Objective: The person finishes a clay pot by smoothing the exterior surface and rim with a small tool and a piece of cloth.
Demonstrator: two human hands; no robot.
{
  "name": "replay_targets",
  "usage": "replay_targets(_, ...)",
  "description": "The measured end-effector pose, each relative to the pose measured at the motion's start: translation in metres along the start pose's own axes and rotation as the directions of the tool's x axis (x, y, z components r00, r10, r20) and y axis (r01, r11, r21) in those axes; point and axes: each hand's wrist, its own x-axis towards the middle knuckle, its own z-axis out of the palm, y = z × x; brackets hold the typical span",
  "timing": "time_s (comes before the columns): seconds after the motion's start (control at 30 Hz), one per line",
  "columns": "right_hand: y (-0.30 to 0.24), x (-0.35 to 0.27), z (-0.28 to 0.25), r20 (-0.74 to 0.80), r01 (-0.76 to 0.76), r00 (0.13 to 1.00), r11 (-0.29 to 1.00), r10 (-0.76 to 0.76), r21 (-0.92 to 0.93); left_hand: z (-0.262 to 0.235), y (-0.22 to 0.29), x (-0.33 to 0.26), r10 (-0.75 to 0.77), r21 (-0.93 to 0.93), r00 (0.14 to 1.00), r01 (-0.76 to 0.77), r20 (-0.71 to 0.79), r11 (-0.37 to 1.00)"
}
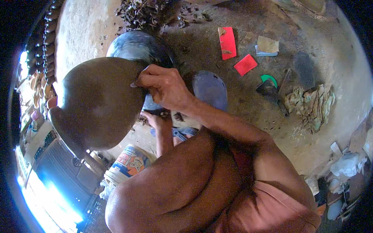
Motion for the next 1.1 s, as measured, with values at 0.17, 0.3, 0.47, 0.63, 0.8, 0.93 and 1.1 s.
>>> replay_targets(0.17, 0.001, 0.001, 0.001, 0.032, -0.017, 0.999, 1.0, 0.016, 0.018, 0.011, 0.001, -0.05, -0.278, 0.173, 0.958, 0.262, 0.072, 0.949)
replay_targets(0.3, 0.0, 0.007, -0.005, 0.016, -0.002, 1.0, 1.0, 0.003, -0.019, -0.059, 0.059, 0.061, -0.218, 0.302, 0.931, 0.126, 0.293, 0.945)
replay_targets(0.47, 0.004, 0.002, 0.003, 0.015, -0.018, 1.0, 1.0, 0.018, -0.001, -0.03, 0.017, 0.067, 0.162, 0.052, 0.98, -0.169, 0.113, 0.984)
replay_targets(0.63, 0.007, 0.0, 0.005, 0.005, 0.005, 1.0, 1.0, -0.005, 0.0, -0.012, -0.03, -0.036, -0.22, 0.167, 0.948, 0.184, 0.232, 0.969)
replay_targets(0.8, 0.005, 0.008, 0.01, -0.038, 0.02, 0.999, 1.0, -0.02, 0.018, -0.032, 0.034, 0.017, -0.214, 0.104, 0.962, 0.198, 0.171, 0.975)
replay_targets(0.93, 0.005, 0.003, 0.02, 0.003, -0.006, 1.0, 0.999, 0.006, 0.042, -0.056, 0.075, 0.085, -0.057, 0.219, 0.981, 0.016, 0.183, 0.976)
replay_targets(1.1, 0.012, 0.001, 0.018, 0.031, -0.024, 0.999, 0.999, 0.023, 0.028, -0.027, -0.02, 0.001, -0.064, -0.02, 0.987, 0.068, 0.148, 0.997)
